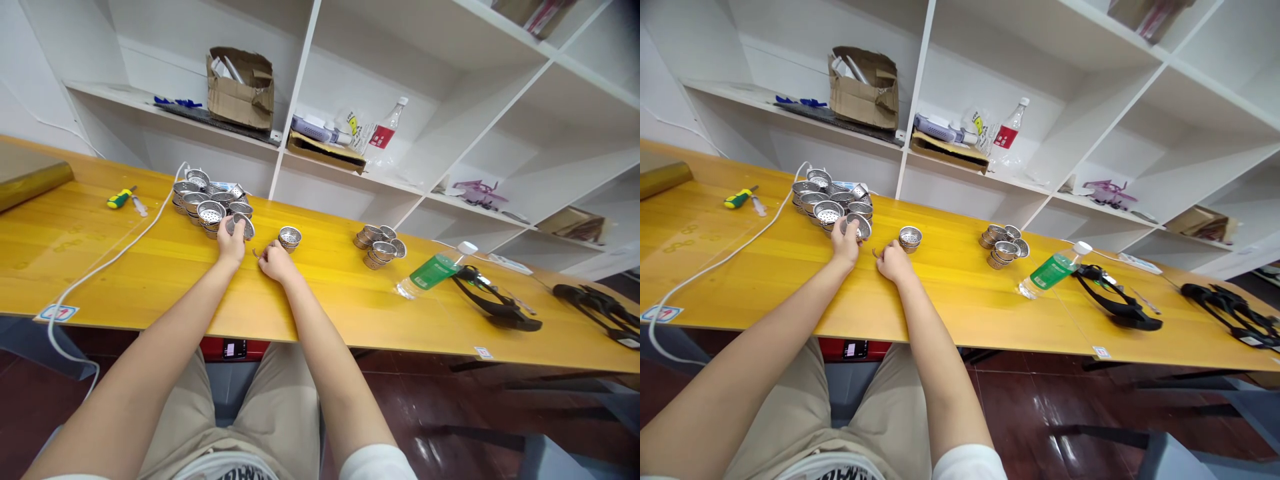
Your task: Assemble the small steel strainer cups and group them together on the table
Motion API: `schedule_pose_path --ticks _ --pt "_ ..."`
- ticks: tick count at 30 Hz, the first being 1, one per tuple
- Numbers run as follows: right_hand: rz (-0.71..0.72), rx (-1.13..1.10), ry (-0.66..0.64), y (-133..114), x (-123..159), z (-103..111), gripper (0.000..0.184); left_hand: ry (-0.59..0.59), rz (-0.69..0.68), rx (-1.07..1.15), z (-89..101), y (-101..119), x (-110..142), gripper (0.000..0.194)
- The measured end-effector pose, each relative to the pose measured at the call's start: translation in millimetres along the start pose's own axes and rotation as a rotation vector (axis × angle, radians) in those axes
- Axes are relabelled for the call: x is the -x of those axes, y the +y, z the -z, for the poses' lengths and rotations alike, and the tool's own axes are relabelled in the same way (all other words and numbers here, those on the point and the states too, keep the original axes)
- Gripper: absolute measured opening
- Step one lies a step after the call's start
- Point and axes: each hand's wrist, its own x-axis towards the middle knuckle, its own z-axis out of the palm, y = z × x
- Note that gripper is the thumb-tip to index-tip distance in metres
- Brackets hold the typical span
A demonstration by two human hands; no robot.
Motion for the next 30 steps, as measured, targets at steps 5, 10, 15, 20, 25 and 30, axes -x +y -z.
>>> schedule_pose_path --ticks 5,10,15,20,25,30 --pt "-0.014 0.061 -0.053 -5.3 0.1 1.9 0.022 -0.004 -0.008 -0.014 0.1 0.4 0.3 0.052" --pt "-0.018 0.092 -0.073 -9.3 1.1 3.3 0.026 0.008 0.011 -0.013 0.3 1.6 1.4 0.050" --pt "-0.014 0.108 -0.078 -9.4 2.2 3.0 0.027 0.002 0.018 -0.018 0.2 1.8 1.9 0.051" --pt "-0.002 0.117 -0.079 -7.8 1.3 1.2 0.027 0.002 0.020 -0.010 -0.2 2.5 2.2 0.051" --pt "0.000 0.128 -0.065 -8.1 1.4 0.1 0.028 0.004 0.029 -0.008 0.3 3.1 2.5 0.051" --pt "-0.002 0.136 -0.080 -8.5 2.4 0.4 0.029 0.003 0.023 -0.013 0.4 2.8 2.3 0.051"
